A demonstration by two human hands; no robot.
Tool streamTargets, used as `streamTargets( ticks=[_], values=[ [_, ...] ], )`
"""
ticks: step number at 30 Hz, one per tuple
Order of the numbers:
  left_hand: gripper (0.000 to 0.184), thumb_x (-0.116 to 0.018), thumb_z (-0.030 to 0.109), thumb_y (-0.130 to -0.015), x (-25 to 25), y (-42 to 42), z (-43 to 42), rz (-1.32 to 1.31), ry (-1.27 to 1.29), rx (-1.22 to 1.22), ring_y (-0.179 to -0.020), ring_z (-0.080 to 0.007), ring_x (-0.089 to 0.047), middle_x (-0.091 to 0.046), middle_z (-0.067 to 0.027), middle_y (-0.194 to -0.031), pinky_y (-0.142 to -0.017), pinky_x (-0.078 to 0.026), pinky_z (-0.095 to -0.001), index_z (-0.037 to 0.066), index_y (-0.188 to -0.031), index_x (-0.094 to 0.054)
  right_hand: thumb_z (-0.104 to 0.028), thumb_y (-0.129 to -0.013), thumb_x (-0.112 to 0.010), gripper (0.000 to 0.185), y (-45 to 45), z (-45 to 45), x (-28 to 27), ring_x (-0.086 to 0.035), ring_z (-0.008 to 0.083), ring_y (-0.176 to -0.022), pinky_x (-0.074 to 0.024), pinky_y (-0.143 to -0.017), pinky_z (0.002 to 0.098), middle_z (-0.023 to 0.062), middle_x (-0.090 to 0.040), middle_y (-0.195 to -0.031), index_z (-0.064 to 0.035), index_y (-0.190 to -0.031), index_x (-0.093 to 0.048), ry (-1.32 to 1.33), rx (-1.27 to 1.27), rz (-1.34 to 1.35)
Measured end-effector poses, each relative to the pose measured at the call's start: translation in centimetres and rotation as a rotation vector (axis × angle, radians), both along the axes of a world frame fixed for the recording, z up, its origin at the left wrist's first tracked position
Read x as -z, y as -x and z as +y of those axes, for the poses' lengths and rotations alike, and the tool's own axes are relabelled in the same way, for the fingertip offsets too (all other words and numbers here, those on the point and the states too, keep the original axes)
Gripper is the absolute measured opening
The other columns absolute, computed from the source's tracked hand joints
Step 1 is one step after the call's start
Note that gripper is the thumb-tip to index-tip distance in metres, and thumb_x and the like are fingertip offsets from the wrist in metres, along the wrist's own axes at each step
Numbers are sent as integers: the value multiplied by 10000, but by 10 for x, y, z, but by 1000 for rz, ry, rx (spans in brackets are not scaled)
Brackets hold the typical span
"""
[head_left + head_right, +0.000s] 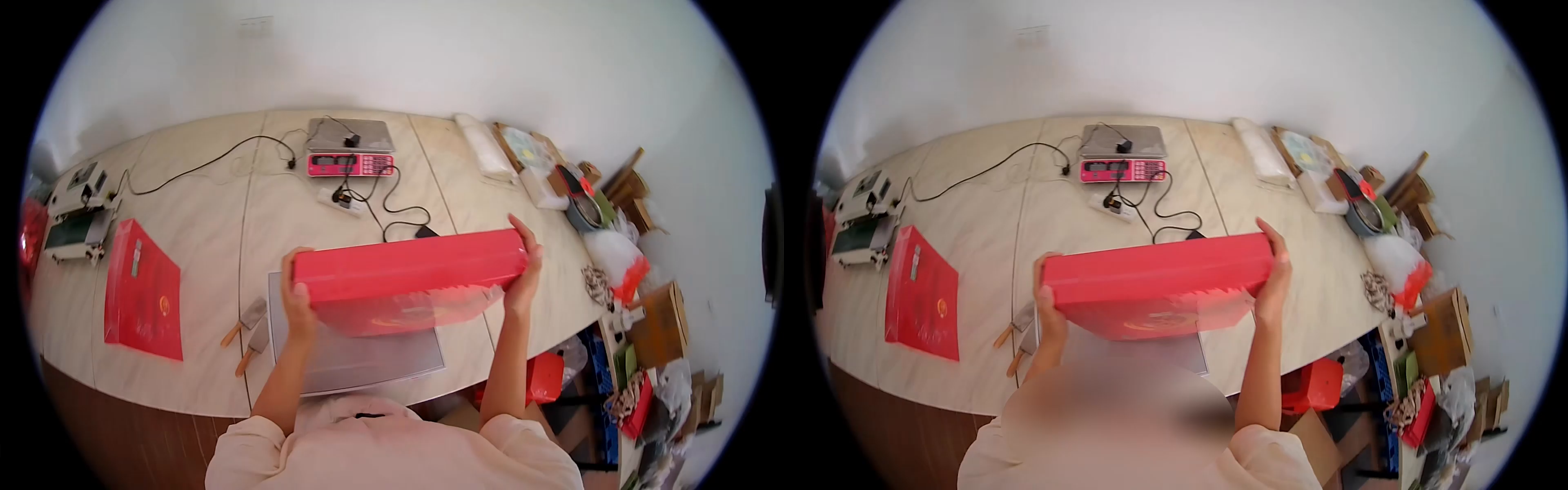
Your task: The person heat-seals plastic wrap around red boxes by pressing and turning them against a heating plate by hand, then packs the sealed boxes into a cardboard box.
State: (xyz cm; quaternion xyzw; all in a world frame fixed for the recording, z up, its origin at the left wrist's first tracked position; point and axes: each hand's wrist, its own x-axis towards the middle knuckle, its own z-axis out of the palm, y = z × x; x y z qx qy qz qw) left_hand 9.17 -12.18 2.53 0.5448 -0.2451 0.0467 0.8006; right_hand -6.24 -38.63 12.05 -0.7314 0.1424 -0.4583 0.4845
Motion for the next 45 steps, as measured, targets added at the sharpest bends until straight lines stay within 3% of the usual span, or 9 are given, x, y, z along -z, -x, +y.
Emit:
streamTargets(
  ticks=[9,21,24,26,29,34,36,39,45],
  values=[
    [750,-401,660,-823,-4,-22,54,-21,-46,-119,-996,-195,-480,-478,-104,-1064,-895,-374,-320,-21,-1132,-464,-592,-932,-250,723,-45,46,-4,-511,167,-989,-372,-901,286,85,-565,-1037,3,-1237,-524,-74,-168,11],
    [720,-441,632,-822,-8,-37,131,-60,-76,-222,-997,-185,-506,-491,-92,-1066,-873,-411,-320,-17,-1132,-479,-563,-934,-264,651,-75,100,56,-499,128,-974,-390,-849,243,52,-534,-1050,-40,-1252,-488,-332,-387,-16],
    [689,-425,609,-837,-14,-40,159,-15,-97,-299,-995,-182,-512,-501,-84,-1069,-869,-411,-312,0,-1155,-484,-530,-911,-352,621,-82,130,60,-487,114,-931,-379,-815,219,38,-512,-1039,-36,-1269,-465,-387,-413,-24],
    [659,-407,584,-857,-18,-42,177,27,-127,-260,-999,-177,-517,-512,-78,-1064,-863,-411,-299,9,-1169,-489,-299,-866,-473,503,-82,144,58,-457,117,-941,-365,-877,249,35,-494,-1073,-32,-1292,-444,-373,-530,-130],
    [631,-397,562,-873,-25,-34,170,11,-149,-335,-995,-172,-520,-522,-78,-1060,-859,-411,-291,9,-1162,-495,-262,-834,-491,534,-84,134,67,-448,116,-974,-352,-901,259,37,-488,-1100,-34,-1312,-420,-417,-591,-127],
    [690,-421,616,-843,-35,-30,137,-32,-147,-297,-985,-164,-518,-522,-81,-1050,-848,-422,-298,2,-1149,-499,-300,-844,-468,560,-73,98,74,-460,144,-1042,-345,-928,265,64,-490,-1159,-5,-1319,-439,-358,-534,-194],
    [732,-439,649,-823,-35,-29,115,-33,-139,-218,-981,-163,-517,-519,-85,-1046,-840,-429,-305,-7,-1145,-496,-510,-840,-482,697,-61,83,72,-499,153,-988,-375,-893,278,83,-526,-1086,6,-1309,-460,-297,-366,-167],
    [767,-429,674,-822,-25,-18,74,17,-46,-118,-979,-160,-511,-513,-91,-1045,-850,-420,-308,-16,-1153,-485,-524,-844,-448,710,-37,56,63,-514,176,-1027,-385,-901,285,109,-552,-1105,30,-1287,-486,-175,-264,-108],
    [818,-328,706,-854,-21,-5,45,32,-90,53,-1045,-141,-480,-517,-65,-1089,-932,-357,-292,2,-1252,-449,-468,-841,-446,671,-8,30,67,-541,194,-1014,-419,-883,293,116,-548,-1103,30,-1290,-471,-281,-171,-127]
  ],
)
